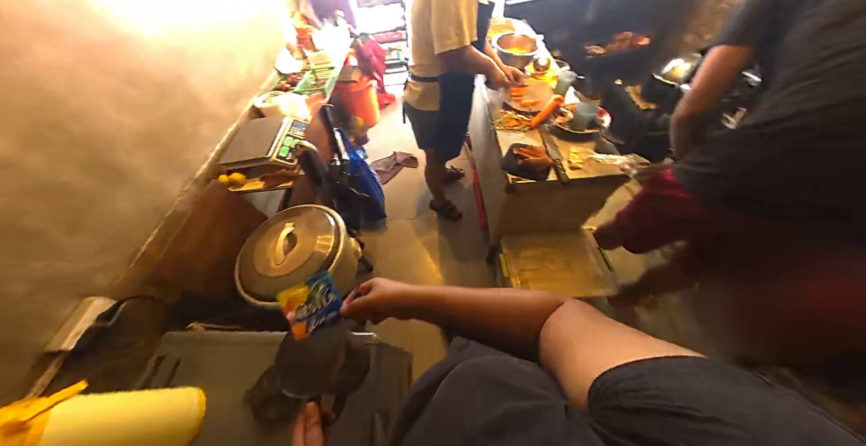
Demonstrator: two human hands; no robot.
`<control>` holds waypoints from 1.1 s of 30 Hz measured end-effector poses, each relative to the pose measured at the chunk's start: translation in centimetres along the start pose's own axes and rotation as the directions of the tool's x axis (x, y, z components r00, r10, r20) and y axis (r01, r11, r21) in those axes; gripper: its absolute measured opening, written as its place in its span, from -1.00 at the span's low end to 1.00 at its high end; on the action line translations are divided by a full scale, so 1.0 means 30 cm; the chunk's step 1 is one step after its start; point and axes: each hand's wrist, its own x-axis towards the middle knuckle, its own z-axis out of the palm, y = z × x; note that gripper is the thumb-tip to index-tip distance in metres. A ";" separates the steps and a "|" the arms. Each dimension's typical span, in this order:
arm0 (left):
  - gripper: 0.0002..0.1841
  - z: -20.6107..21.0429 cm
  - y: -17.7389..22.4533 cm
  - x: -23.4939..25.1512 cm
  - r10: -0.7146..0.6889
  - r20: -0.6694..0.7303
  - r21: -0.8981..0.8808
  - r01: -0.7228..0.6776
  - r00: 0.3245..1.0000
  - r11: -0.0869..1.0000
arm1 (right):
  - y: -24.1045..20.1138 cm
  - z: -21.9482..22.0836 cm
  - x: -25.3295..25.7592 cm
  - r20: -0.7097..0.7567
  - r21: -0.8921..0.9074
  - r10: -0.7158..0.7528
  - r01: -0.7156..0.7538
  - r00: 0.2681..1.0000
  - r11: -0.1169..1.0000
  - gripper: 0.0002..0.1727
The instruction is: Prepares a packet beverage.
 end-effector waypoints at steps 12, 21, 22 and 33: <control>-0.54 0.493 0.239 0.597 0.003 0.360 -0.097 0.034 0.933 0.995 | 0.222 -1.170 -0.178 -0.637 0.704 0.379 0.305 0.671 0.642 -0.80; -0.54 0.754 0.501 1.027 -0.005 0.281 -0.051 0.021 0.960 0.998 | 0.255 -1.954 -0.239 -0.805 0.589 0.562 0.382 0.193 0.713 -0.75; -0.53 0.767 0.522 1.062 -0.002 0.264 -0.054 0.017 0.964 0.998 | 0.265 -2.020 -0.236 -0.806 0.586 0.565 0.367 0.176 0.722 -0.75; -0.57 0.844 0.727 1.509 -0.028 0.268 -0.029 0.037 0.963 0.999 | 0.124 -2.227 -0.083 -0.981 0.194 0.144 -0.766 -0.133 0.612 -0.05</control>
